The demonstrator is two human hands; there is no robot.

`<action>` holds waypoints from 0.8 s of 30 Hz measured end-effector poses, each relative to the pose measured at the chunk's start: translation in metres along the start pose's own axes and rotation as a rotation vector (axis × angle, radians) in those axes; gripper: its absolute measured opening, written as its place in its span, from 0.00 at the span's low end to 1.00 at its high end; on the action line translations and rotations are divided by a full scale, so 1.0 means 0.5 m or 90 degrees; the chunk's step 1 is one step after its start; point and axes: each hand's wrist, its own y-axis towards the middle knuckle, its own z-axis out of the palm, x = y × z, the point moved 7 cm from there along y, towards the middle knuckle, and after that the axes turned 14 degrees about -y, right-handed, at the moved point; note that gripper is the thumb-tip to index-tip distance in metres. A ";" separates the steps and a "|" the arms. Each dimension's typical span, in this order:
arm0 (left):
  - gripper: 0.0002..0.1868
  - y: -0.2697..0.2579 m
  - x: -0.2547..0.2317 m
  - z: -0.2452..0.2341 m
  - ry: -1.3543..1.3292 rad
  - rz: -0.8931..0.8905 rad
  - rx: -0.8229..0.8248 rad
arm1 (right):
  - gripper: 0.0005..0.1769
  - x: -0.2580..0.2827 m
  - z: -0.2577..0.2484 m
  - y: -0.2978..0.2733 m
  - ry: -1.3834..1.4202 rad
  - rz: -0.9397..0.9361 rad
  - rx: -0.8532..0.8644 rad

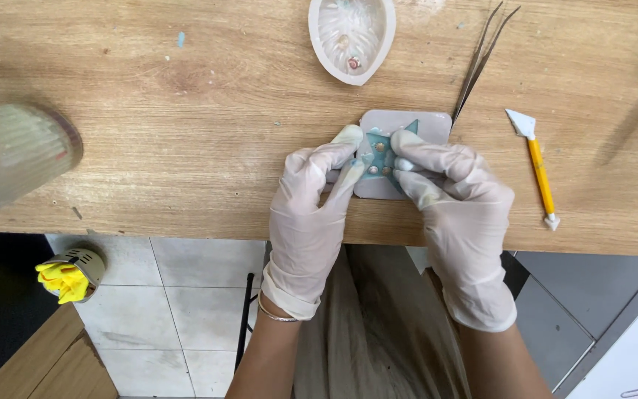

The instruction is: The person, wearing gloves, presses small shells and decorative pieces onto a star-shaped candle resting on a square base, then uses a heat gun to warm the surface. They take a box of glitter gems, remove one, and use tweezers to place and press the gem onto the star decoration.

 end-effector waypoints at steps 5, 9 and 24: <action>0.12 0.009 -0.003 0.007 -0.031 -0.013 0.009 | 0.12 -0.017 0.014 -0.009 -0.017 0.022 -0.022; 0.16 0.031 -0.021 0.018 0.039 0.033 0.000 | 0.12 -0.014 0.007 -0.015 0.083 0.039 -0.052; 0.13 0.031 0.033 0.018 -0.110 -0.067 -0.007 | 0.13 0.016 0.021 -0.027 -0.256 -0.191 -0.113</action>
